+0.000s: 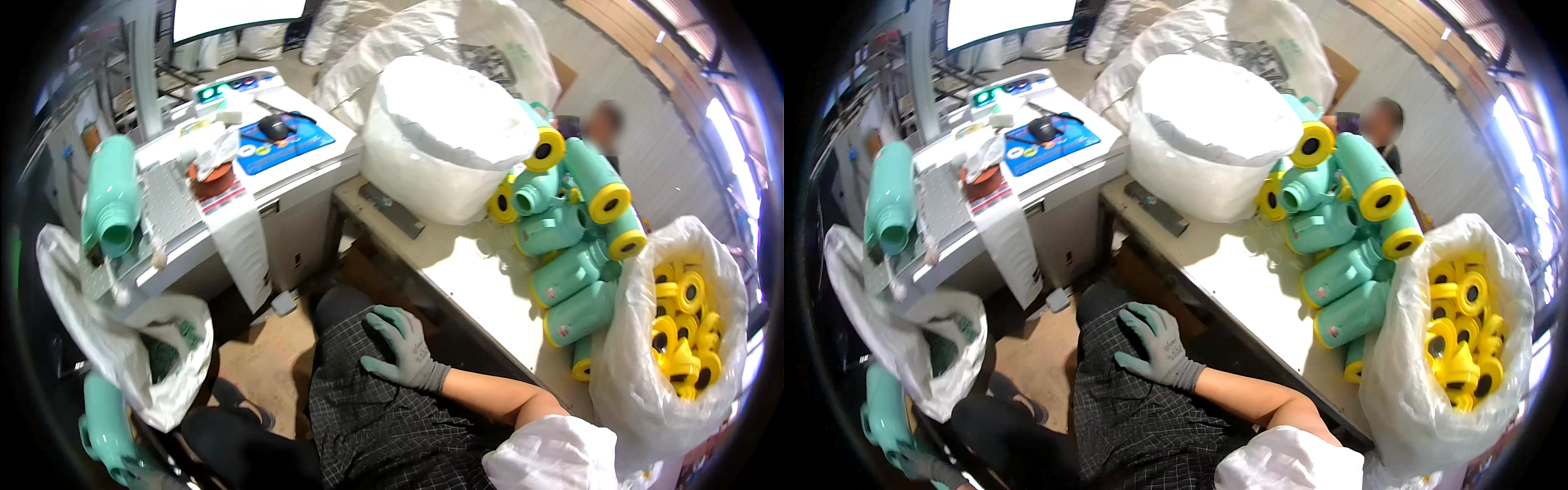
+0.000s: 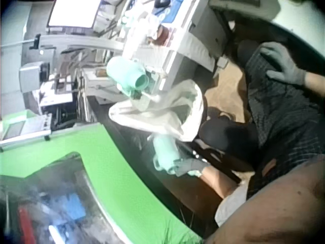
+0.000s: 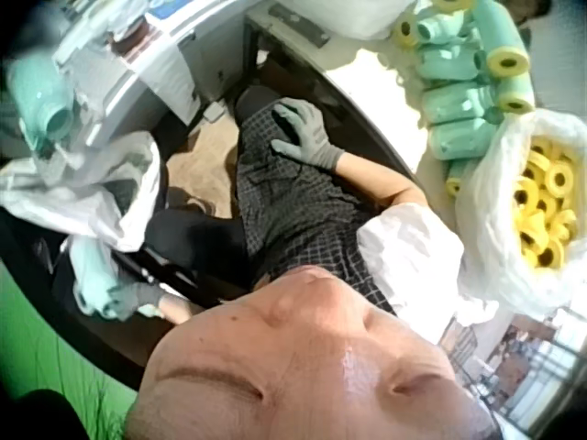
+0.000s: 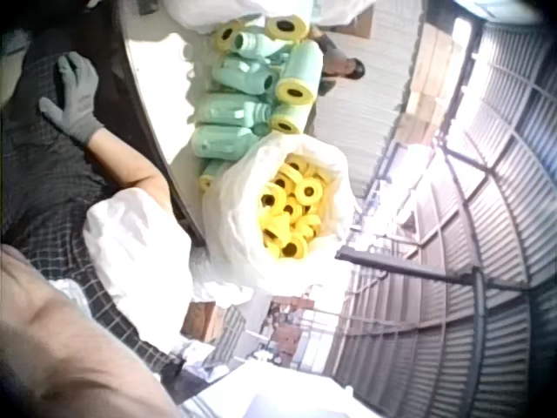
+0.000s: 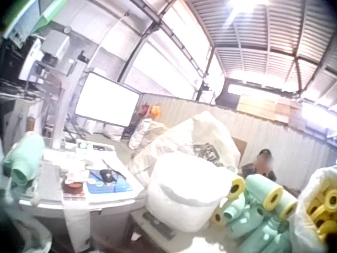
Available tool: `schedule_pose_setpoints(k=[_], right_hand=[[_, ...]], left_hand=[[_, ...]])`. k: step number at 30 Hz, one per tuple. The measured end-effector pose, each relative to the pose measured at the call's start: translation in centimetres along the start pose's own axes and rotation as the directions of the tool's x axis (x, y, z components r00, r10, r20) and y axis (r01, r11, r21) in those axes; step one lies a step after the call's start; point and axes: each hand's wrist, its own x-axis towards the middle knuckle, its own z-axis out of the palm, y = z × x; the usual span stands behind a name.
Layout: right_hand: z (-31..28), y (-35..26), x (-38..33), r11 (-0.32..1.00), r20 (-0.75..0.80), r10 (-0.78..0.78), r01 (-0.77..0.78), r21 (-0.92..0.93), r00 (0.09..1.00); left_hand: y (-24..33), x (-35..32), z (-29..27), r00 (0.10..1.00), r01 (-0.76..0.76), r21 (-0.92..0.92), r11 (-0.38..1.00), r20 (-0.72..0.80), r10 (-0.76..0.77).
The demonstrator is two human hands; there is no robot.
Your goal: The person sits on the floor and repeatedly assembles teal plastic containers by inserting a small green ring into the neck, applying a label, and screwing on a yellow lid. The finished containers are placed on a nearby table.
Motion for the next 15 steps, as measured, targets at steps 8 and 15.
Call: schedule_pose_setpoints(k=[8, 15], right_hand=[[-0.9, -11.7, 4.6, 0.856, -0.065, -0.276, 0.276, 0.437, 0.959], [-2.2, -8.4, -2.8, 0.354, 0.435, -0.205, -0.348, 0.868, 0.877]], left_hand=[[31.1, -9.4, -4.4, 0.417, -0.659, -0.45, 0.603, 0.449, 0.79], [34.7, -17.3, -1.8, 0.37, -0.136, -0.662, 0.737, 0.656, 0.658]])
